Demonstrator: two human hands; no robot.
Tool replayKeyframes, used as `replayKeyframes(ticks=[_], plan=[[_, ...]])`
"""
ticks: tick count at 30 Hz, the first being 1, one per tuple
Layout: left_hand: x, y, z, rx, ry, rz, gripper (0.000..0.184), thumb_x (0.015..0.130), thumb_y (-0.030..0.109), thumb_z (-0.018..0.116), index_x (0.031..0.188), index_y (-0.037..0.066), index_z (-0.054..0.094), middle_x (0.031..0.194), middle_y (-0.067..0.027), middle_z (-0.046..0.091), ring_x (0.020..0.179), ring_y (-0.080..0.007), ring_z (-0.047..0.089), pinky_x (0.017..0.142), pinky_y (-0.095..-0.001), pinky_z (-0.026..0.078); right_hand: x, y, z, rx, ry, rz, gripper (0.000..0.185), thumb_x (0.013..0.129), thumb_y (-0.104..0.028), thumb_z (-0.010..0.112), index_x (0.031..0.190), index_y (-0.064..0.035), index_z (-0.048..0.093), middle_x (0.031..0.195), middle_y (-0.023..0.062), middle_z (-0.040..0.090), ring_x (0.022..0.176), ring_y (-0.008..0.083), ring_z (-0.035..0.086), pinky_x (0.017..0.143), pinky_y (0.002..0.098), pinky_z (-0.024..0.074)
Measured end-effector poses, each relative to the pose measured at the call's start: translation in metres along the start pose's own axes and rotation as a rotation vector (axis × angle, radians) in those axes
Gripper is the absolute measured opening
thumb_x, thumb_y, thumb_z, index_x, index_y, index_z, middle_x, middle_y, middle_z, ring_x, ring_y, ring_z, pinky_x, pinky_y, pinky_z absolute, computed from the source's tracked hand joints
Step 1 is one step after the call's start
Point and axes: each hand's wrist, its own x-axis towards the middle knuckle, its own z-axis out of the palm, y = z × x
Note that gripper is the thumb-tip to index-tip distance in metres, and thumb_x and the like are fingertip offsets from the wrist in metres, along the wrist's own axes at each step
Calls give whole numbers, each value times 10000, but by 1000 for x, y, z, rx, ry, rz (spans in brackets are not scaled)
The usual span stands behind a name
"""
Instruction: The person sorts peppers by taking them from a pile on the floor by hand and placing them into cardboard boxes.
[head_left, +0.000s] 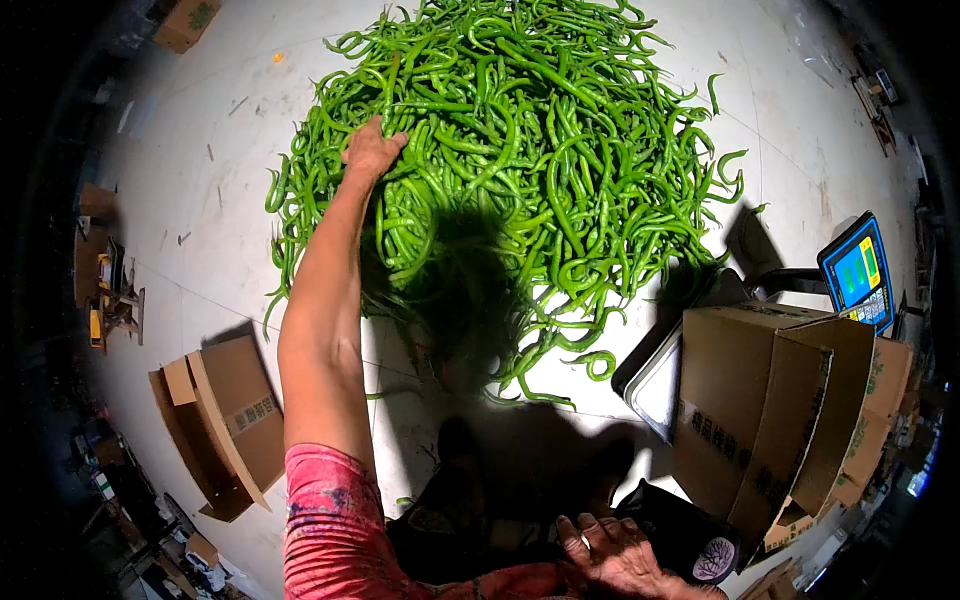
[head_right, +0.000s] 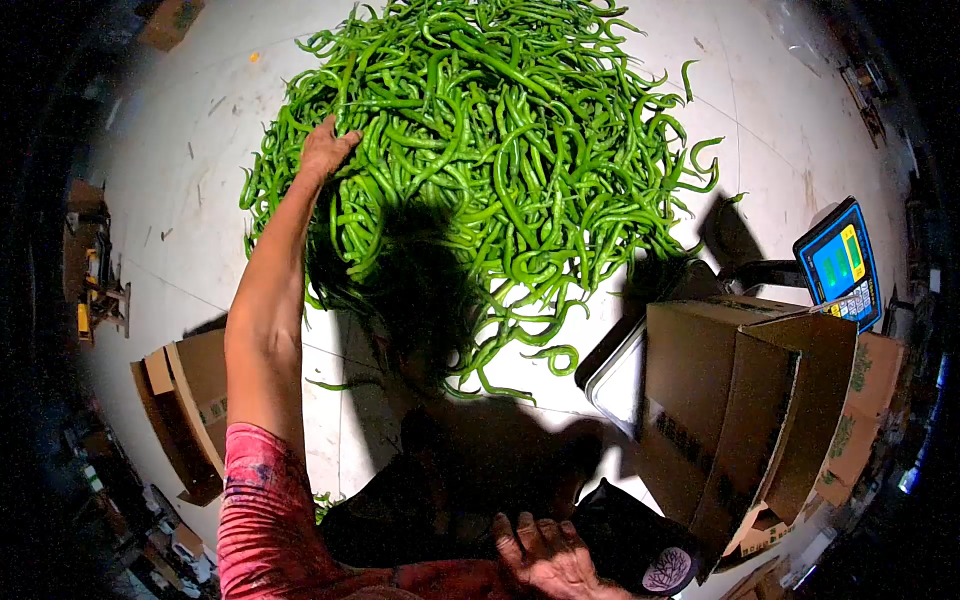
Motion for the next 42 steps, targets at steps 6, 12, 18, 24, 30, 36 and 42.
replayKeyframes(ticks=[6, 12, 18, 24, 30, 36, 42], plan=[[-38, 11, -4, -75, 77, 99, 585, 824, 412, 617, 1220, 6, 472, 1003, -260, 647, 978, -429, 599, 909, -551, 377, 0, -3, -7, -22, 19, -24, 468, 787, -145, 546, 1242, -34, 550, 1094, 172, 599, 945, 307, 589, 795, 427, 501], [-103, 19, -27, -196, 89, 251, 445, 842, 292, 625, 1118, -29, 490, 878, -274, 635, 843, -455, 598, 813, -517, 433, -4, -13, -11, -32, 71, 17, 463, 765, -129, 558, 1218, -34, 571, 1085, 169, 603, 909, 289, 588, 785, 404, 496], [-191, 48, -65, -390, 176, 407, 351, 873, 161, 633, 1130, -48, 516, 945, -228, 629, 821, -360, 594, 773, -403, 455, -14, -24, -23, -43, 33, 21, 490, 757, -144, 565, 1235, -38, 558, 1101, 168, 602, 927, 287, 579, 806, 418, 485], [-253, 97, -132, -842, -58, 249, 348, 887, 183, 637, 1145, -9, 504, 932, -106, 662, 844, -174, 614, 820, -309, 464, -23, -33, -43, -49, -57, -61, 516, 762, -135, 557, 1255, 17, 529, 1102, 206, 608, 889, 286, 617, 785, 378, 491], [-287, 122, -175, -1455, -370, 185, 299, 909, 185, 606, 1126, 30, 472, 868, -73, 578, 780, -161, 576, 749, -316, 488, -40, -36, -35, -154, 68, -107, 503, 743, -117, 546, 1226, 23, 546, 1016, 161, 577, 828, 252, 544, 716, 335, 446], [-318, 137, -213, -1867, -597, 149, 234, 956, 168, 542, 1141, 40, 474, 854, -64, 538, 718, -143, 507, 625, -275, 450, -46, -35, -28, -108, 112, -29, 434, 740, -99, 590, 1170, -40, 572, 920, 94, 577, 803, 221, 548, 694, 343, 426], [-356, 155, -244, -2023, -712, 109, 258, 982, 184, 494, 1188, 31, 471, 842, -52, 500, 689, -115, 437, 579, -241, 394, -51, -23, -15, 79, 342, -43, 388, 775, -115, 618, 1153, -39, 570, 916, 124, 597, 782, 305, 582, 650, 427, 462]])
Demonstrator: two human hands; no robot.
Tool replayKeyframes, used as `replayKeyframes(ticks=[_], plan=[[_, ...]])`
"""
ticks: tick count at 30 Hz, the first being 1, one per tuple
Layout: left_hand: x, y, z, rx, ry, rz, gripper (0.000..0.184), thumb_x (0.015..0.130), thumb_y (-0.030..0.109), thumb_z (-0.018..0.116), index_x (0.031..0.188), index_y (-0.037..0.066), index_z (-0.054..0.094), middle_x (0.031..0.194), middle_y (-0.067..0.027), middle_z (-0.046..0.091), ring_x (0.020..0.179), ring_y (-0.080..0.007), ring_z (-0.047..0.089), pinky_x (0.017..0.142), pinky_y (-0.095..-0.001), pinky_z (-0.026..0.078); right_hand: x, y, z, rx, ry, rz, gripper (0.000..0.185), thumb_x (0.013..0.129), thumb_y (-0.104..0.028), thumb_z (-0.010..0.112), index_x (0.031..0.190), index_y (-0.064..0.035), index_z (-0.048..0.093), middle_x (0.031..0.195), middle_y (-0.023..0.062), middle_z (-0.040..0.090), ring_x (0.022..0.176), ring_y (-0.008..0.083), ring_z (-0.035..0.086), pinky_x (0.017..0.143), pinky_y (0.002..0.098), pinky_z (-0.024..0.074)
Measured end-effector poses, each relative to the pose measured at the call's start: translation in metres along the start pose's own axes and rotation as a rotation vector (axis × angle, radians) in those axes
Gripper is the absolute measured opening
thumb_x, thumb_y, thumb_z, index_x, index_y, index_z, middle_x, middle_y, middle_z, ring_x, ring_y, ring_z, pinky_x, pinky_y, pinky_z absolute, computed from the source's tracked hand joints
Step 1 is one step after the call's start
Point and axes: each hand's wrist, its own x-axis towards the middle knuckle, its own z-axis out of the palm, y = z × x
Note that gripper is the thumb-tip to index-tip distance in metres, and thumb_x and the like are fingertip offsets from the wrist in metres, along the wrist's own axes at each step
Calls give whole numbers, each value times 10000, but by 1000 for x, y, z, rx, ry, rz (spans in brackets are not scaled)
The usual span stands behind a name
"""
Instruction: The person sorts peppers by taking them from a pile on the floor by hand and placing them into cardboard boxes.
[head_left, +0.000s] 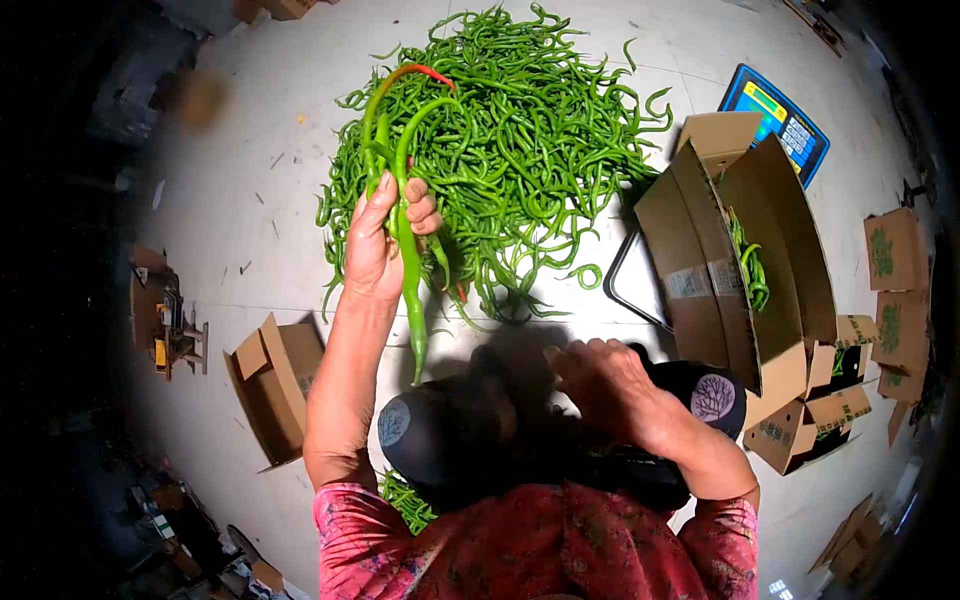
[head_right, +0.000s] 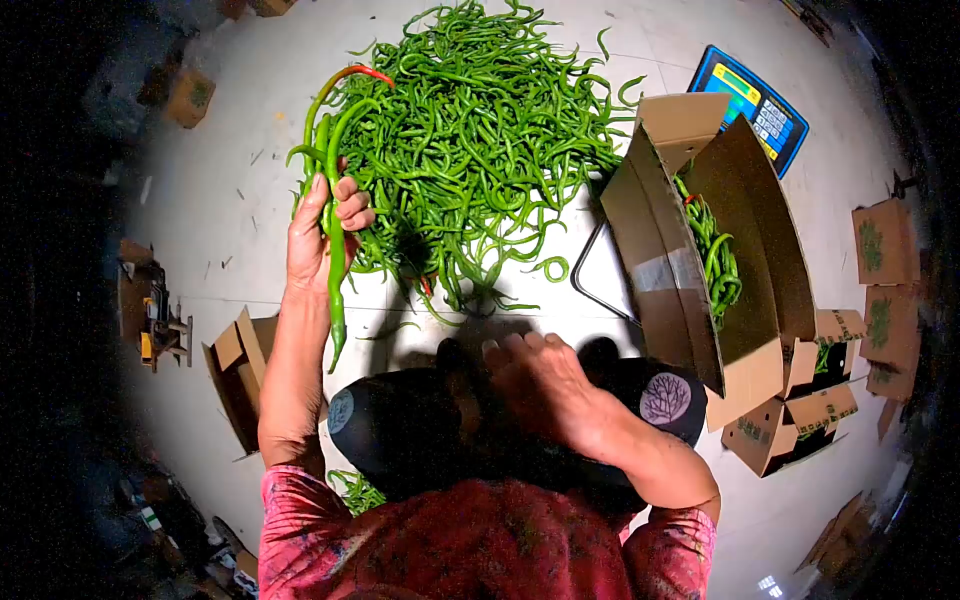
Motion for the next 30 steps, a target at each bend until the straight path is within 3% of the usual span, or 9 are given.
replayKeyframes(ticks=[5, 6, 9, 10, 13, 14, 17, 24, 30], plan=[[-19, -12, 40, -18, -72, -57, 284, 983, 206, 491, 1203, 29, 461, 831, -43, 479, 677, -106, 420, 570, -230, 379, 11, -6, -17, 297, 116, 27, 368, 817, -157, 639, 1160, -38, 578, 1002, 168, 621, 916, 349, 598, 775, 382, 510], [-23, -16, 49, 5, -64, -64, 303, 985, 214, 487, 1220, 25, 453, 829, -35, 465, 672, -101, 409, 569, -224, 374, 15, -17, -25, 330, 276, -58, 270, 815, -103, 593, 1069, -9, 597, 932, 197, 607, 836, 366, 600, 690, 443, 499], [-33, -30, 76, 96, -51, -65, 302, 984, 221, 491, 1213, 28, 456, 867, -45, 487, 706, -107, 444, 594, -231, 401, 22, -10, -7, 526, 404, -28, 210, 824, -139, 635, 990, -9, 622, 924, 214, 621, 802, 362, 617, 709, 387, 514], [-37, -35, 81, 144, -22, -55, 282, 981, 214, 498, 1192, 30, 464, 893, -57, 513, 734, -115, 470, 609, -240, 421, 26, -9, -5, 897, 320, 12, 266, 841, -197, 676, 1022, -16, 603, 898, 148, 652, 793, 277, 645, 714, 339, 516], [-46, -56, 98, 240, 50, 0, 221, 959, 177, 540, 1124, 36, 499, 969, -104, 597, 794, -147, 545, 649, -265, 485, 20, -16, -35, 1306, 75, 15, 306, 884, -278, 655, 1050, -29, 588, 877, 53, 647, 783, 166, 631, 700, 294, 505], [-48, -63, 100, 295, 79, 1, 226, 953, 178, 550, 1122, 35, 502, 965, -101, 599, 788, -148, 555, 648, -266, 493, 20, -19, -48, 1392, -45, 143, 344, 915, -368, 614, 1058, -58, 580, 880, -3, 622, 774, 94, 602, 677, 261, 489], [-56, -84, 109, 449, 102, 3, 271, 935, 189, 583, 1134, 36, 481, 942, -91, 605, 778, -135, 576, 667, -254, 515, 13, -16, -50, 1685, -102, 116, 386, 963, -353, 513, 1185, -39, 536, 996, 40, 632, 864, 88, 579, 780, 243, 453], [-60, -109, 109, 432, 51, 15, 333, 916, 184, 606, 1171, 30, 458, 965, -108, 592, 814, -143, 565, 700, -263, 507, 8, -6, -40, 1600, 16, 107, 319, 990, -294, 486, 1121, -19, 578, 923, 46, 615, 841, 108, 572, 773, 241, 453], [-54, -113, 91, 312, 58, -22, 296, 929, 142, 581, 1187, 49, 471, 984, -107, 614, 846, -178, 603, 777, -316, 513, 15, 3, -26, 1280, 467, 254, 277, 945, -287, 580, 985, -14, 591, 850, 36, 618, 797, 101, 566, 764, 265, 461]])
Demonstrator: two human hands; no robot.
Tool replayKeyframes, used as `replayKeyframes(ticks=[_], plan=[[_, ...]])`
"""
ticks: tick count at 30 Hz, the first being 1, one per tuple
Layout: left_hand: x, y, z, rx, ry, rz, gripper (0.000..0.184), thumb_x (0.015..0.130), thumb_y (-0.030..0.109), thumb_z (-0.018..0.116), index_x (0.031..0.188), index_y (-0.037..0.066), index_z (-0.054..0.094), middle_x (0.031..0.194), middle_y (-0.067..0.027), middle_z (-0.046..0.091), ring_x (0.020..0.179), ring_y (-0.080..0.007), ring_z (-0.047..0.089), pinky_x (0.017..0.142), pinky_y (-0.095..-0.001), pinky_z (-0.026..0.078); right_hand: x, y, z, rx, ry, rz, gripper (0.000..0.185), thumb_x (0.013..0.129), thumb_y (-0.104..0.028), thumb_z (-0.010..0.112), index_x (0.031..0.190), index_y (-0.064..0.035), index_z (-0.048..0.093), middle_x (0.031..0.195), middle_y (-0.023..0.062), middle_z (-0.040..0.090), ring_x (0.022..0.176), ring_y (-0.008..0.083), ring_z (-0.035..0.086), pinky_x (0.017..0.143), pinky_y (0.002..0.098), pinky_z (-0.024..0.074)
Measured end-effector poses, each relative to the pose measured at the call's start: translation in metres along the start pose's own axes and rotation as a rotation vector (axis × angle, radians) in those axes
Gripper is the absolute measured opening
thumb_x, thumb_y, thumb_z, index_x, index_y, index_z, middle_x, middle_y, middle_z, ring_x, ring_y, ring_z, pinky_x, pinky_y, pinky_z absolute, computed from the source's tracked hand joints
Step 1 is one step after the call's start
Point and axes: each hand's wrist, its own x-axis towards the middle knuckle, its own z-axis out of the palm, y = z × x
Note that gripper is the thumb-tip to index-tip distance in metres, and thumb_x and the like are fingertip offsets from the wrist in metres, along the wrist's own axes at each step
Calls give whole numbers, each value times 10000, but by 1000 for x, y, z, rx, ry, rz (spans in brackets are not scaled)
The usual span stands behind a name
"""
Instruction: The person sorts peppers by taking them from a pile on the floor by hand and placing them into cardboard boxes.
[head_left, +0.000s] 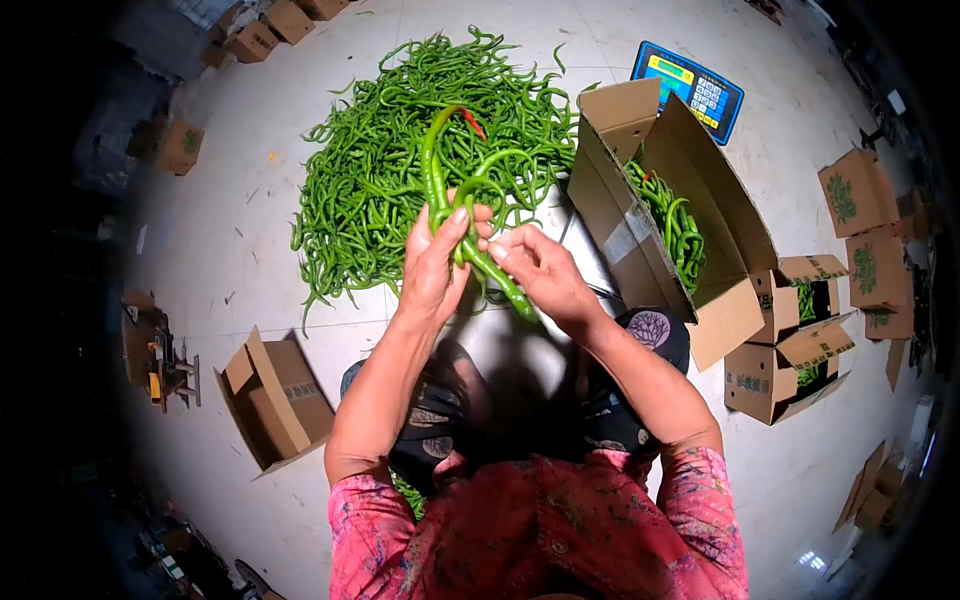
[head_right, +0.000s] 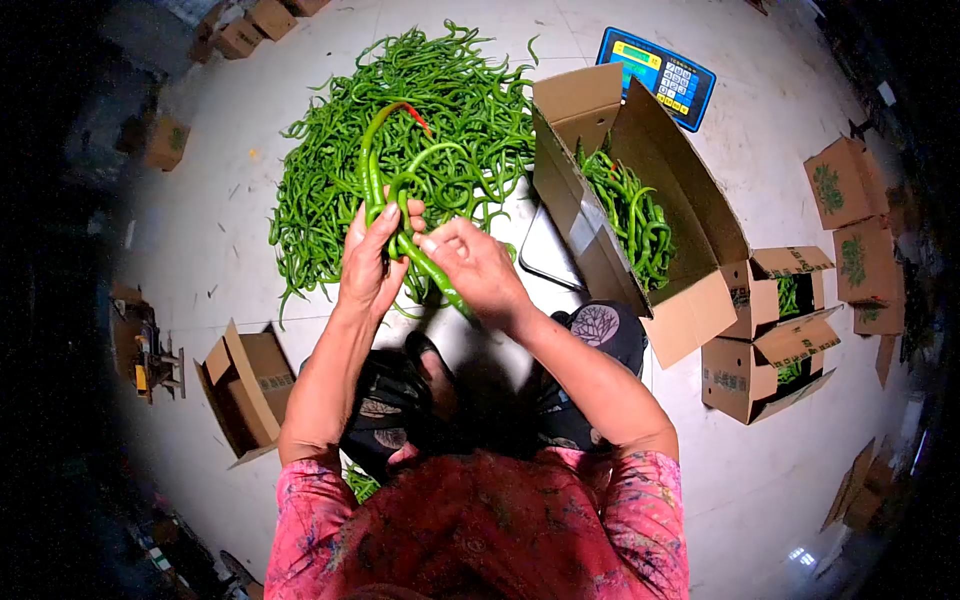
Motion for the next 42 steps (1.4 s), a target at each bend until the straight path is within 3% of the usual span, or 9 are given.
replayKeyframes(ticks=[6, 13, 19, 25, 28, 34, 38, 41, 42], plan=[[2, -5, -8, -99, -54, -70, 294, 932, 146, 575, 1184, 12, 507, 1053, -137, 628, 933, -205, 627, 868, -350, 516, 11, 6, 2, 94, -19, 155, 307, 906, -216, 630, 1136, -38, 530, 1036, 31, 580, 968, 96, 531, 877, 268, 415], [0, -9, -9, -107, -87, -120, 289, 917, 118, 583, 1161, -14, 499, 1062, -138, 608, 967, -216, 613, 882, -353, 510, 23, 20, 12, -78, 46, 51, 276, 908, -201, 612, 1120, -48, 525, 938, -24, 534, 874, 60, 498, 786, 223, 415], [-4, -9, -5, -127, -102, -111, 288, 920, 114, 578, 1167, -19, 513, 1117, -155, 610, 1046, -243, 601, 940, -365, 477, 24, 13, 17, -34, 244, 19, 252, 932, -135, 575, 1152, -29, 514, 950, 32, 612, 869, 99, 581, 764, 246, 463], [-3, -11, -9, -131, -141, -99, 300, 916, 133, 592, 1163, -11, 502, 1038, -102, 593, 935, -189, 595, 863, -311, 466, 28, 6, 14, 125, 241, -52, 235, 940, -86, 546, 1157, -6, 504, 976, 88, 636, 886, 151, 617, 810, 272, 494], [-1, -13, -16, -123, -184, -109, 372, 925, 146, 577, 1223, -54, 478, 1176, -186, 578, 1114, -270, 571, 1014, -400, 435, 30, 3, 8, 41, 273, -82, 186, 932, -95, 550, 1084, 7, 521, 977, 104, 638, 904, 149, 617, 815, 267, 484], [-6, -3, -12, -203, -170, -176, 375, 934, 158, 565, 1225, -51, 453, 1237, -237, 539, 1157, -319, 552, 999, -435, 452, 37, 0, -1, 127, 350, -58, 184, 971, -179, 474, 994, -6, 531, 879, 74, 614, 761, 123, 571, 720, 259, 465], [-3, 3, -21, -248, 26, -158, 262, 939, 158, 567, 1128, -6, 490, 1237, -254, 537, 1132, -337, 572, 922, -383, 506, 22, -21, -9, -267, 354, -140, 177, 975, -183, 449, 1027, -31, 523, 731, 48, 609, 626, 113, 551, 581, 277, 455], [1, 5, -27, -261, 132, -161, 258, 943, 156, 559, 1122, -20, 500, 1235, -245, 542, 1143, -327, 565, 936, -383, 500, 12, -11, -4, -449, 230, -133, 192, 960, -182, 465, 1082, -45, 522, 720, 60, 613, 620, 129, 561, 591, 288, 458], [2, 4, -28, -285, 124, -166, 252, 945, 152, 554, 1118, -23, 501, 1222, -237, 551, 1134, -322, 569, 941, -384, 498, 8, -9, -2, -490, 167, -120, 215, 943, -171, 479, 1122, -57, 513, 746, 101, 630, 665, 208, 603, 632, 335, 475]])
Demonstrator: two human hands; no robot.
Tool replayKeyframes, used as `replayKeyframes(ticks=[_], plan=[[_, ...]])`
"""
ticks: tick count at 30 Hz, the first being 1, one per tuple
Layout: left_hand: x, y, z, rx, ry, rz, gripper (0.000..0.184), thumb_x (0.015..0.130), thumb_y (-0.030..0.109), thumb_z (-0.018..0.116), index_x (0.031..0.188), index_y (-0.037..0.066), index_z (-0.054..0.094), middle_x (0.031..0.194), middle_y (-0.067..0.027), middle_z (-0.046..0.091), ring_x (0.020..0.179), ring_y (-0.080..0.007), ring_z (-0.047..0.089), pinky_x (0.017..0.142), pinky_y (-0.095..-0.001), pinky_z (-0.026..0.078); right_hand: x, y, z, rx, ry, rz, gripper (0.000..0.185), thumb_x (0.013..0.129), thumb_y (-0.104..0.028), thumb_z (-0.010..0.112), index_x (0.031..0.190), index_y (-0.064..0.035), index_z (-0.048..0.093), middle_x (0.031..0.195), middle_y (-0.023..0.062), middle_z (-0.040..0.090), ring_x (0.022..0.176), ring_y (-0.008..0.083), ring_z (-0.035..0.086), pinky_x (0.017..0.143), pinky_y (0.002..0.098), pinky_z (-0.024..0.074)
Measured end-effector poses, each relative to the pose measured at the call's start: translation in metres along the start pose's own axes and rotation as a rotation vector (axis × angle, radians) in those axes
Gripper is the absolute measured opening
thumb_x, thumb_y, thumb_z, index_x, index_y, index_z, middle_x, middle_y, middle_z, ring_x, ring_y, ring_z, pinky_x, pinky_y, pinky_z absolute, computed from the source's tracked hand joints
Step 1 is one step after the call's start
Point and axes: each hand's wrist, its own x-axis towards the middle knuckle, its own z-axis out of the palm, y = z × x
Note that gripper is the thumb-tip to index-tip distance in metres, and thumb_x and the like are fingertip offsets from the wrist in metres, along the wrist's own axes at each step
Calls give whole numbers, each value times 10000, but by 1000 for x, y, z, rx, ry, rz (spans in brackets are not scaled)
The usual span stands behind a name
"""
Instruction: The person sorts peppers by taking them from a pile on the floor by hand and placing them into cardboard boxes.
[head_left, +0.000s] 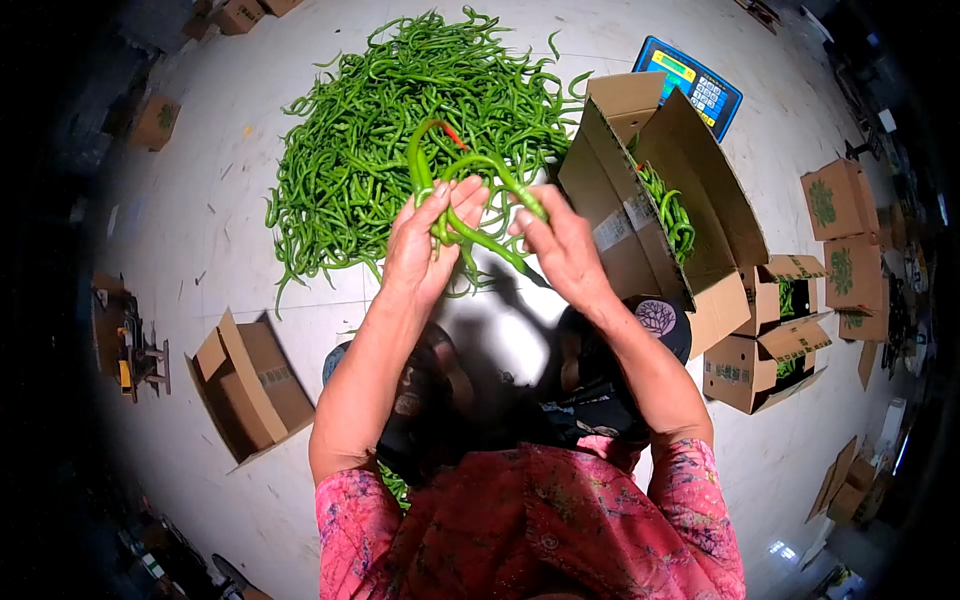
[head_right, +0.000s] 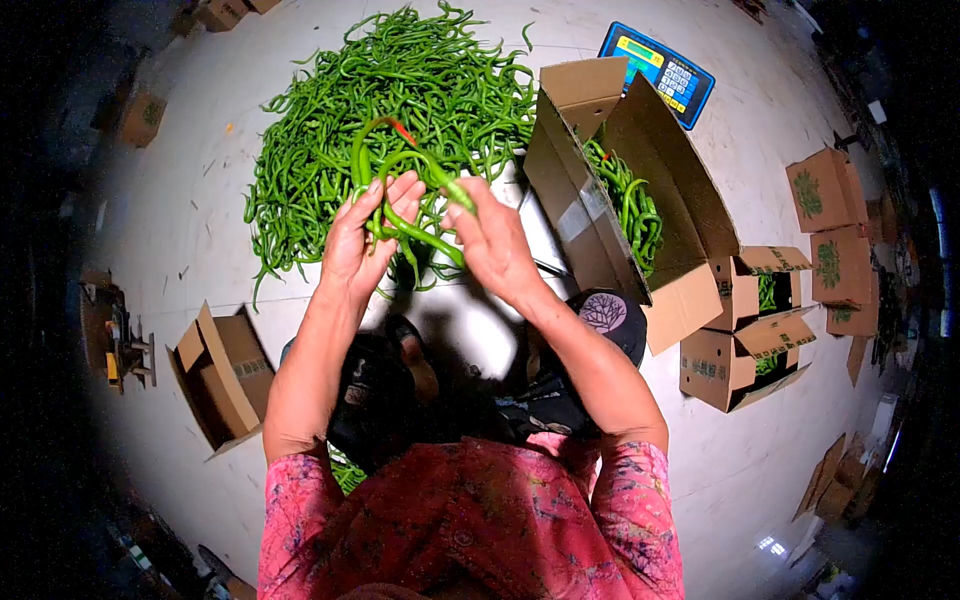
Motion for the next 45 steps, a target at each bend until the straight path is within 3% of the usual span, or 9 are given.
replayKeyframes(ticks=[3, 7, 12, 15, 20, 24, 31, 35, 45], plan=[[8, -6, -10, -46, -75, -10, 233, 948, 138, 543, 1108, -28, 507, 1183, -217, 574, 1088, -300, 585, 953, -389, 490, -5, 3, 6, -248, -180, -234, 274, 902, -162, 553, 1113, 1, 487, 965, 240, 599, 885, 437, 576, 765, 464, 462], [7, -8, -8, -59, -101, -4, 204, 949, 124, 537, 1079, -33, 524, 1129, -205, 596, 924, -233, 599, 950, -389, 482, -8, 4, 10, -353, -290, -194, 276, 896, -164, 562, 1076, 23, 468, 999, 263, 563, 947, 457, 543, 787, 501, 435], [20, -16, -28, -232, -344, -39, 201, 957, 123, 526, 1073, -41, 522, 1125, -210, 595, 936, -226, 596, 937, -371, 483, -6, 11, 21, -246, -318, -16, 301, 879, -185, 567, 1081, 22, 484, 1001, 256, 564, 966, 439, 543, 842, 471, 430], [16, -18, -16, -91, -128, 34, 208, 959, 120, 520, 1087, -44, 514, 1135, -214, 589, 952, -228, 596, 930, -373, 488, -5, 20, 28, -178, -190, -151, 346, 879, -213, 574, 1125, 12, 485, 999, 228, 575, 953, 413, 557, 843, 441, 440], [-2, -2, 11, 48, -78, 28, 262, 947, 138, 545, 1161, 0, 484, 1143, -211, 591, 1019, -257, 612, 904, -376, 502, 1, 17, 19, 109, -106, 12, 319, 921, -256, 548, 1132, -21, 500, 922, 106, 578, 891, 270, 578, 827, 375, 452], [-6, 6, 7, 371, -79, 113, 307, 923, 155, 585, 1164, 12, 462, 952, -135, 634, 807, -174, 615, 718, -281, 511, 7, 2, -3, 424, 12, 108, 219, 964, -254, 508, 1033, -45, 507, 793, 10, 518, 733, 93, 492, 693, 245, 423], [-19, -18, 21, 1078, -123, 336, 304, 907, 150, 592, 1156, 5, 493, 790, -33, 589, 656, -92, 508, 605, -232, 428, 11, 4, 0, 666, -14, 209, 217, 963, -271, 546, 1010, -62, 514, 727, -29, 455, 618, 55, 402, 539, 217, 358], [-20, -42, 15, 1445, -207, 707, 388, 828, 119, 657, 1165, 8, 500, 879, -186, 643, 775, -307, 660, 686, -375, 506, 12, -12, -3, 549, 42, 224, 349, 875, -303, 679, 1074, -52, 541, 843, -14, 545, 729, 66, 484, 640, 235, 416], [-21, -34, 15, 1636, -198, 566, 510, 819, 105, 652, 1293, 48, 474, 937, -209, 662, 841, -298, 668, 733, -364, 521, 27, -3, -34, 683, 265, 185, 253, 872, -160, 655, 1065, -50, 533, 895, 21, 587, 793, 115, 558, 722, 269, 466]])
